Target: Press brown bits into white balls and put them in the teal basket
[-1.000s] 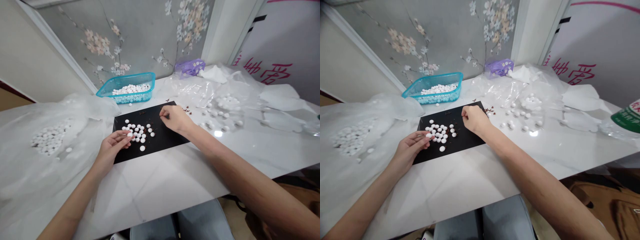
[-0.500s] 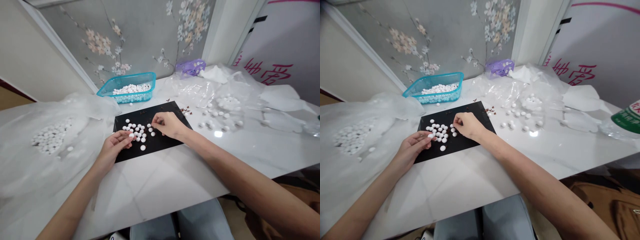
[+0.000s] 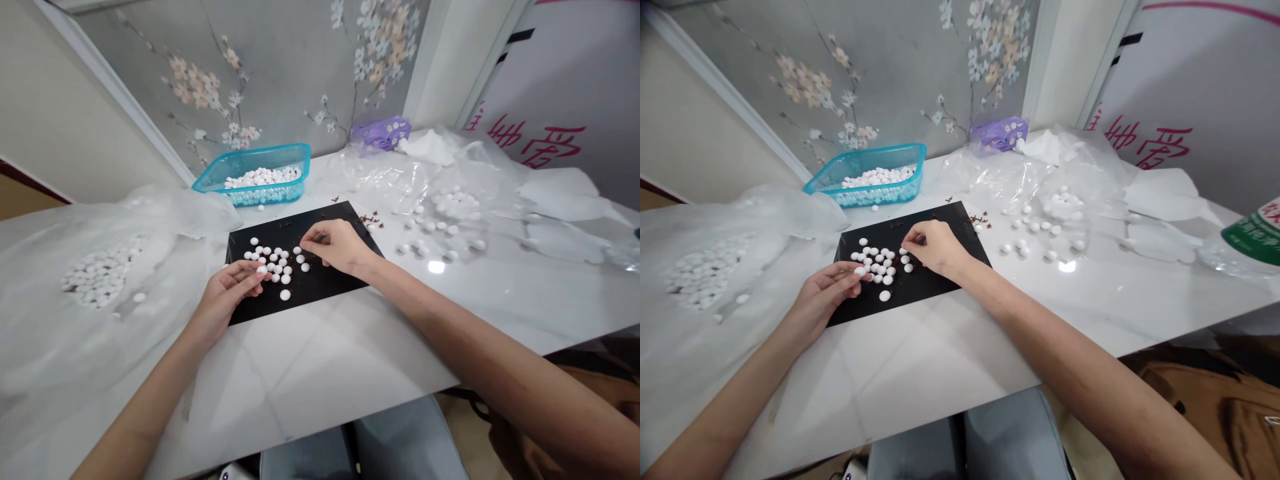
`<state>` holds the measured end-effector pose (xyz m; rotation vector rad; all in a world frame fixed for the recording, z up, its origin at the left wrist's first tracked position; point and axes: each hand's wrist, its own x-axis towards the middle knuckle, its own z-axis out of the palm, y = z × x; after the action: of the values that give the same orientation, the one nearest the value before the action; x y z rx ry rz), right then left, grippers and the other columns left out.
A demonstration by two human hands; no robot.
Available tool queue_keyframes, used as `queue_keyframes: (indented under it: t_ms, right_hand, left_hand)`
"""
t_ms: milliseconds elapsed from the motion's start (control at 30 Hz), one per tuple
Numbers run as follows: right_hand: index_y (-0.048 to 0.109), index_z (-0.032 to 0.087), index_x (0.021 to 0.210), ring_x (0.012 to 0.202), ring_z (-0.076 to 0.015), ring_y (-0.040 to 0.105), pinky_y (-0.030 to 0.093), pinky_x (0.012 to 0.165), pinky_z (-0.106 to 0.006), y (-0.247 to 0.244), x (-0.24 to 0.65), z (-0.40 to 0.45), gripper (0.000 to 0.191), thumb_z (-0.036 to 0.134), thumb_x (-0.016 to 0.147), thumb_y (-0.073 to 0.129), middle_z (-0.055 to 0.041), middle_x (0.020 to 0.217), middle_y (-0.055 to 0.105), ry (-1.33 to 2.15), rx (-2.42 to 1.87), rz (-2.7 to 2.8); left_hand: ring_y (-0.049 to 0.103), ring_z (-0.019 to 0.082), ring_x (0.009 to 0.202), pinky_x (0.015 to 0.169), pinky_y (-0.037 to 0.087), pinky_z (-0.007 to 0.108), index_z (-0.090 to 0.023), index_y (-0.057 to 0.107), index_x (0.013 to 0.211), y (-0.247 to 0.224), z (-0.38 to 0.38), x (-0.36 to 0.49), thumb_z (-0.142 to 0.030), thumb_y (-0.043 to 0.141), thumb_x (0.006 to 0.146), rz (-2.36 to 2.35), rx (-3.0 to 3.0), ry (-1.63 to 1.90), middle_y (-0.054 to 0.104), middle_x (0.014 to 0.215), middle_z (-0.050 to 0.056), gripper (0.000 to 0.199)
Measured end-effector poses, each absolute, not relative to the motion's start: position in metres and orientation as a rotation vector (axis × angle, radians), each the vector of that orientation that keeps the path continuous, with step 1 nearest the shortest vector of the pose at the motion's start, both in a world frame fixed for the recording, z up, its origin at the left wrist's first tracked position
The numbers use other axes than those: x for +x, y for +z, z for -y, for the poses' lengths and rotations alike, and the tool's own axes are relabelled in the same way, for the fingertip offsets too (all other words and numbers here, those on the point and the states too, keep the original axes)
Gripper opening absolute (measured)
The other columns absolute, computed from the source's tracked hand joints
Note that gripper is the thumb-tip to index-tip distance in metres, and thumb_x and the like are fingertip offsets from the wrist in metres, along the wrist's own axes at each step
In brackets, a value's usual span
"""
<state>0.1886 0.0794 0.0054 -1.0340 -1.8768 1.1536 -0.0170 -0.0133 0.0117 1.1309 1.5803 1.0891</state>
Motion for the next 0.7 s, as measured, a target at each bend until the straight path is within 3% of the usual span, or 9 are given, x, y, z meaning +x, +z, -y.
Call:
queue_keyframes:
  t_ms: [200, 433, 700]
  right_hand:
    - [0.054, 0.014, 0.076, 0.039, -0.0060, 0.052, 0.044, 0.036, -0.017, 0.0083, 0.1848, -0.0763, 0.006, 0.016, 0.082, 0.053, -0.0013, 0.068, 0.064, 1.505, -1.058, 1.656]
    - [0.063, 0.012, 0.075, 0.047, -0.0038, 0.051, 0.050, 0.043, -0.015, 0.0102, 0.1865, -0.0750, 0.001, 0.012, 0.074, 0.064, -0.0015, 0.067, 0.063, 1.731, -1.044, 1.401]
    - [0.062, 0.011, 0.073, 0.039, -0.0033, 0.048, 0.045, 0.040, -0.015, 0.0107, 0.1844, -0.0749, 0.004, 0.011, 0.076, 0.060, 0.0019, 0.057, 0.057, 1.558, -1.052, 1.498]
  left_hand:
    - [0.058, 0.011, 0.066, 0.062, 0.045, 0.021, -0.019, 0.064, 0.090, 0.0126, 0.0135, -0.0157, -0.034, 0.071, 0.069, -1.555, 1.096, 1.095, 0.068, 0.077, 0.003, 0.027]
    - [0.053, 0.008, 0.061, 0.061, 0.044, 0.018, -0.017, 0.063, 0.090, 0.0149, 0.0141, -0.0145, -0.032, 0.072, 0.069, -1.534, 1.058, 1.108, 0.069, 0.079, 0.004, 0.027]
    - [0.055, 0.009, 0.062, 0.061, 0.047, 0.020, -0.018, 0.067, 0.090, 0.0139, 0.0144, -0.0129, -0.034, 0.073, 0.067, -1.533, 1.028, 1.124, 0.069, 0.082, 0.005, 0.028]
